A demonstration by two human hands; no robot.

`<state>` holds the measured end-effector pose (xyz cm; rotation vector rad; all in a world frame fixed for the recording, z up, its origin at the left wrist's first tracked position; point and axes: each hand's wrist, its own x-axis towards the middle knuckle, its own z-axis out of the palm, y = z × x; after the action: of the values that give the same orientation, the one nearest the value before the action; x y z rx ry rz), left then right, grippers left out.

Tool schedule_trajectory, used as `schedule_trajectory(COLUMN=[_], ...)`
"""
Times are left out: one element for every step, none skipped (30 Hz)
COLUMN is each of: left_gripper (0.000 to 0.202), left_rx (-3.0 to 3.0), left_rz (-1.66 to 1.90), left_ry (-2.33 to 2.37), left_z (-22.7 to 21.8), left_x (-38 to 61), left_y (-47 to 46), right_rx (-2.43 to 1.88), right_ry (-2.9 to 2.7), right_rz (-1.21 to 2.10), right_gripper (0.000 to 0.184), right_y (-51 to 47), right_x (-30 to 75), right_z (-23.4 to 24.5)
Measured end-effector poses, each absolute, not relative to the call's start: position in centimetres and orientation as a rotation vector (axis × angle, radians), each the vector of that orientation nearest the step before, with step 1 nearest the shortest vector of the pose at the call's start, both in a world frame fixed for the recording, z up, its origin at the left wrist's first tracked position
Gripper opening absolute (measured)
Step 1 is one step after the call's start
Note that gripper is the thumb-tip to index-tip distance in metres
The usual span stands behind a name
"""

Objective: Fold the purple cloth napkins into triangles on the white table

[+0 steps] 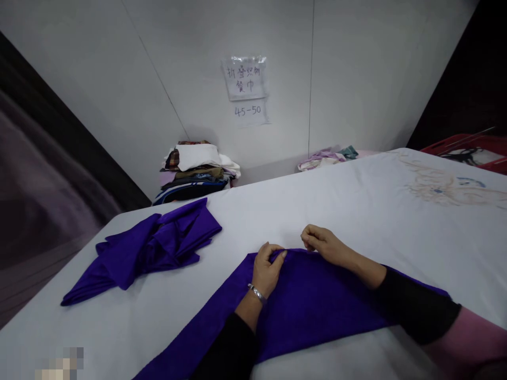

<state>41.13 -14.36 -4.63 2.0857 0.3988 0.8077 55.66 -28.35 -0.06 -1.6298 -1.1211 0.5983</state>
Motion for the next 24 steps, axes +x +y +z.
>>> schedule_trajectory(left_gripper=[0.010,0.010,0.010,0.010,0.011,0.011,0.011,0.012,0.012,0.012,0.012,0.010,0.011,0.014,0.018,0.021,0.024,0.027,0.032,0.036,0.038,0.037,0.035,0.032], left_rx=[2.085,2.088,2.095,2.106,2.118,2.133,2.149,2.164,2.179,2.196,2.217,2.241,2.270,2.304,2.338,2.372,2.406,2.440,2.475,2.512,2.552,2.588,2.616,2.634], left_rz=[0.804,0.801,0.796,0.790,0.785,0.780,0.777,0.778,0.783,0.791,0.809,0.840,0.882,0.929,0.980,1.033,1.088,1.137,1.178,1.195,1.182,1.143,1.085,1.028], left_ry=[0.396,0.395,0.391,0.384,0.373,0.356,0.334,0.315,0.301,0.292,0.289,0.297,0.311,0.326,0.344,0.365,0.388,0.407,0.418,0.412,0.379,0.325,0.260,0.202], left_z=[-4.6,-4.6,-4.5,-4.4,-4.3,-4.3,-4.2,-4.2,-4.2,-4.2,-4.3,-4.4,-4.4,-4.5,-4.5,-4.4,-4.4,-4.2,-4.1,-4.0,-3.8,-3.7,-3.6,-3.5], left_x=[41.1,41.1,41.1,41.1,41.1,41.1,41.1,41.1,41.1,41.1,41.1,41.0,41.0,41.0,40.9,40.9,40.8,40.8,40.7,40.7,40.6,40.6,40.5,40.5], left_y=[-14.4,-14.4,-14.4,-14.4,-14.4,-14.5,-14.6,-14.6,-14.7,-14.7,-14.7,-14.6,-14.5,-14.4,-14.2,-14.1,-14.0,-13.9,-13.9,-13.9,-14.1,-14.2,-14.4,-14.6], right_rx=[-1.648,-1.672,-1.698,-1.717,-1.726,-1.726,-1.716,-1.702,-1.692,-1.692,-1.701,-1.715,-1.735,-1.757,-1.775,-1.786,-1.788,-1.791,-1.812,-1.852,-1.909,-1.973,-2.032,-2.076], right_ry=[-1.145,-1.177,-1.218,-1.271,-1.335,-1.399,-1.454,-1.488,-1.493,-1.469,-1.425,-1.375,-1.330,-1.294,-1.262,-1.224,-1.176,-1.121,-1.072,-1.035,-1.014,-1.014,-1.030,-1.055], right_rz=[0.578,0.552,0.519,0.480,0.440,0.399,0.361,0.330,0.310,0.300,0.295,0.295,0.302,0.312,0.320,0.323,0.323,0.317,0.305,0.293,0.284,0.278,0.271,0.265], right_gripper=[0.023,0.022,0.020,0.017,0.015,0.014,0.013,0.013,0.016,0.020,0.022,0.022,0.023,0.024,0.025,0.025,0.024,0.025,0.027,0.030,0.032,0.032,0.031,0.028], right_y=[-28.4,-28.4,-28.3,-28.2,-28.1,-27.9,-27.7,-27.5,-27.4,-27.2,-27.2,-27.1,-27.1,-27.1,-27.2,-27.2,-27.2,-27.1,-27.0,-26.9,-26.7,-26.6,-26.4,-26.2], right_x=[55.5,55.2,54.9,54.7,54.4,54.1,53.9,53.8,53.8,53.9,54.1,54.3,54.7,55.1,55.7,56.3,57.1,58.1,59.1,60.2,61.3,62.4,63.3,64.0], right_z=[0.0,0.1,0.1,0.2,0.2,0.1,0.0,-0.1,-0.3,-0.5,-0.6,-0.8,-1.0,-1.1,-1.3,-1.4,-1.6,-1.8,-2.0,-2.2,-2.5,-2.7,-3.0,-3.2])
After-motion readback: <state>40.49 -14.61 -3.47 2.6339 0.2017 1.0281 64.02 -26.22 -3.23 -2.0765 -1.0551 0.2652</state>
